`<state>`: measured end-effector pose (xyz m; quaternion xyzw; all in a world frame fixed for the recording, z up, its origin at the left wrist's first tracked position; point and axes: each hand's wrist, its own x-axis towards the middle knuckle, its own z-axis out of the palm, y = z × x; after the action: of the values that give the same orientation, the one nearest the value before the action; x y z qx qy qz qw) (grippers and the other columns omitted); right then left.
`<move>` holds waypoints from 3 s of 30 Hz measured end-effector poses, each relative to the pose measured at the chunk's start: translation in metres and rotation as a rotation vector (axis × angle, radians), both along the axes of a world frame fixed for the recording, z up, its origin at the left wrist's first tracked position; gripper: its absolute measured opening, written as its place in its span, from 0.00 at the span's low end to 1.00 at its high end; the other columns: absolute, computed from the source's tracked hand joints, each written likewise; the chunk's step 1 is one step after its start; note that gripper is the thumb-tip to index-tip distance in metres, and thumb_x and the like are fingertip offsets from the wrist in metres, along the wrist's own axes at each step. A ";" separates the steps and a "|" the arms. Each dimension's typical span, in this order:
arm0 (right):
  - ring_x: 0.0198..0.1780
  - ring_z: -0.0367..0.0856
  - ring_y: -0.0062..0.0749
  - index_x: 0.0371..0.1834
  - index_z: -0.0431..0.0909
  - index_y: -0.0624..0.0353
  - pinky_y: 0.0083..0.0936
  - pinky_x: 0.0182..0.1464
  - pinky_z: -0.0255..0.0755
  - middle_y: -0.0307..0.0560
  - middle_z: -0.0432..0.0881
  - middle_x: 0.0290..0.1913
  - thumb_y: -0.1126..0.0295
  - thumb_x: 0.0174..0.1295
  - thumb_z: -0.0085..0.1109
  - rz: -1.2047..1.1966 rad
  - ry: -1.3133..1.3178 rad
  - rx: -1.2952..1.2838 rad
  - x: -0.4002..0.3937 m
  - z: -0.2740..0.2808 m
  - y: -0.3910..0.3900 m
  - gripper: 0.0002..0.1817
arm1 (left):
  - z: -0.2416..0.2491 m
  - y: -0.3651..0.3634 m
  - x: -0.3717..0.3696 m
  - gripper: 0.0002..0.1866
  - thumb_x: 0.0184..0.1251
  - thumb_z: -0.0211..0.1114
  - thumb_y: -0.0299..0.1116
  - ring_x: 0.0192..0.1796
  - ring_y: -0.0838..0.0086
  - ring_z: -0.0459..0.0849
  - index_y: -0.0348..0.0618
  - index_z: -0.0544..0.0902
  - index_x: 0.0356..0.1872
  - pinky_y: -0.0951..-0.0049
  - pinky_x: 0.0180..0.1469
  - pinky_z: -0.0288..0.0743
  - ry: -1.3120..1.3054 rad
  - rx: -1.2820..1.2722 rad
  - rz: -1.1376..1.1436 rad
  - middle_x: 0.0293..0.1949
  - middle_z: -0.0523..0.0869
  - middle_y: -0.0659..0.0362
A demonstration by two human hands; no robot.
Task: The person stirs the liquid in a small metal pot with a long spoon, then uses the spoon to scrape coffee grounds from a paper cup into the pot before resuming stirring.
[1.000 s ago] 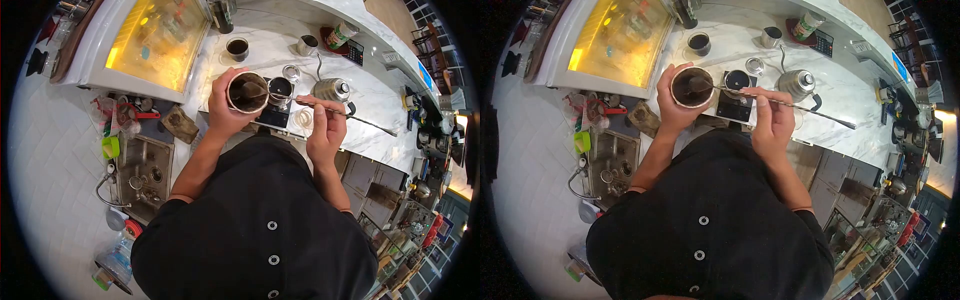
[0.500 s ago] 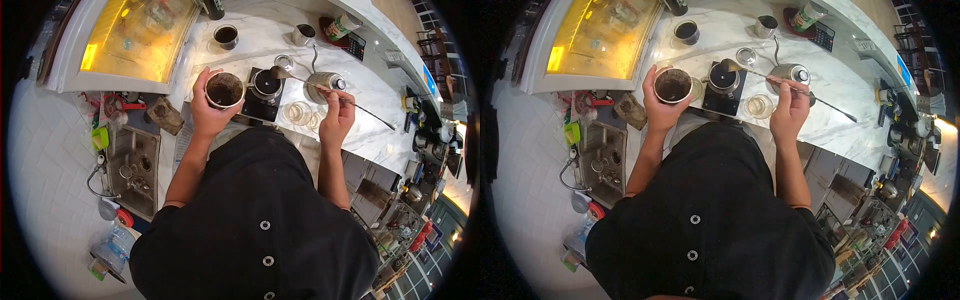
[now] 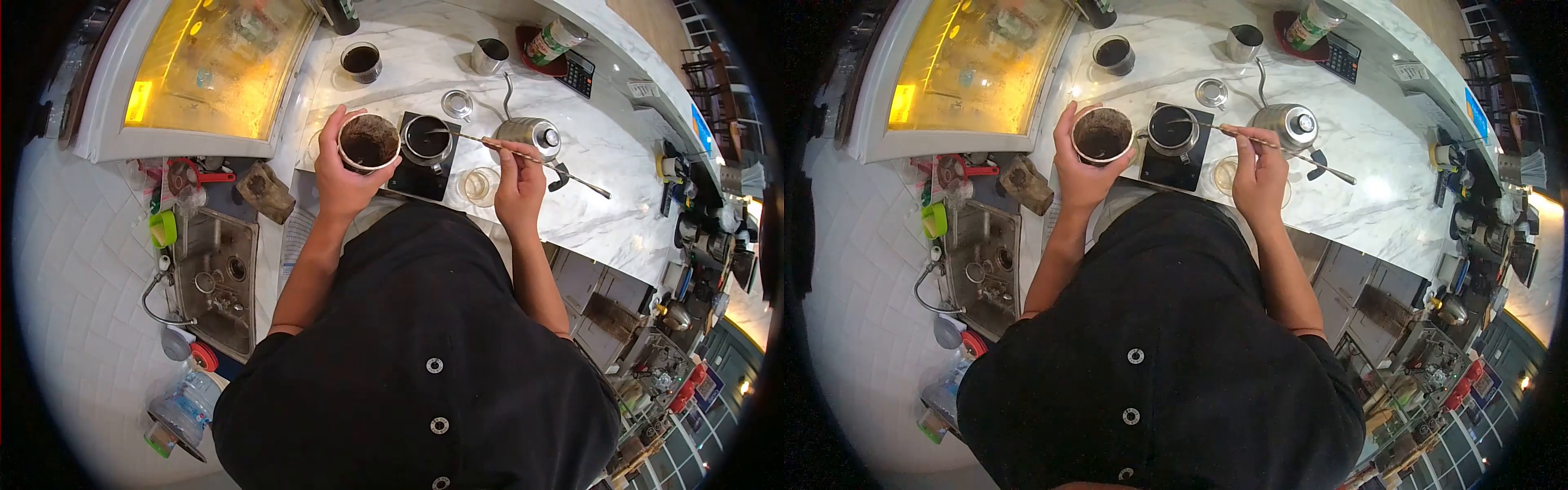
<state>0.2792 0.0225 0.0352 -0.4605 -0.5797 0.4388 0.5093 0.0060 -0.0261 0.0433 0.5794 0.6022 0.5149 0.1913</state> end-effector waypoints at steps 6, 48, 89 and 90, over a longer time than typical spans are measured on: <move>0.58 0.92 0.36 0.56 0.83 0.70 0.29 0.61 0.81 0.53 0.90 0.55 0.78 0.83 0.54 -0.019 0.031 0.048 0.003 0.000 0.005 0.09 | -0.001 0.007 0.001 0.57 0.52 0.89 0.25 0.67 0.62 0.88 0.38 0.60 0.82 0.63 0.69 0.83 0.011 -0.018 0.009 0.70 0.84 0.45; 0.52 0.94 0.44 0.52 0.85 0.68 0.34 0.57 0.85 0.54 0.91 0.49 0.80 0.79 0.59 0.041 -0.325 0.196 -0.005 0.025 0.016 0.06 | -0.013 0.011 0.001 0.56 0.52 0.89 0.25 0.67 0.63 0.87 0.38 0.63 0.81 0.64 0.70 0.82 -0.035 -0.053 0.020 0.70 0.84 0.45; 0.50 0.93 0.46 0.55 0.86 0.64 0.34 0.53 0.85 0.54 0.91 0.51 0.80 0.79 0.59 0.029 -0.273 0.257 -0.017 0.008 0.013 0.08 | -0.018 0.004 -0.006 0.55 0.48 0.92 0.29 0.66 0.61 0.89 0.40 0.68 0.80 0.63 0.69 0.83 -0.088 -0.036 0.034 0.66 0.87 0.50; 0.52 0.92 0.48 0.55 0.86 0.63 0.36 0.55 0.84 0.55 0.90 0.52 0.80 0.79 0.59 0.064 -0.286 0.251 -0.019 0.008 0.014 0.09 | -0.019 0.004 -0.005 0.55 0.48 0.92 0.29 0.66 0.61 0.89 0.40 0.68 0.80 0.63 0.69 0.83 -0.088 -0.038 0.035 0.66 0.87 0.50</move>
<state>0.2606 0.0368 0.0430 -0.4323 -0.7106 0.3093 0.4609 0.0006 -0.0219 0.0242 0.5417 0.6129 0.5318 0.2193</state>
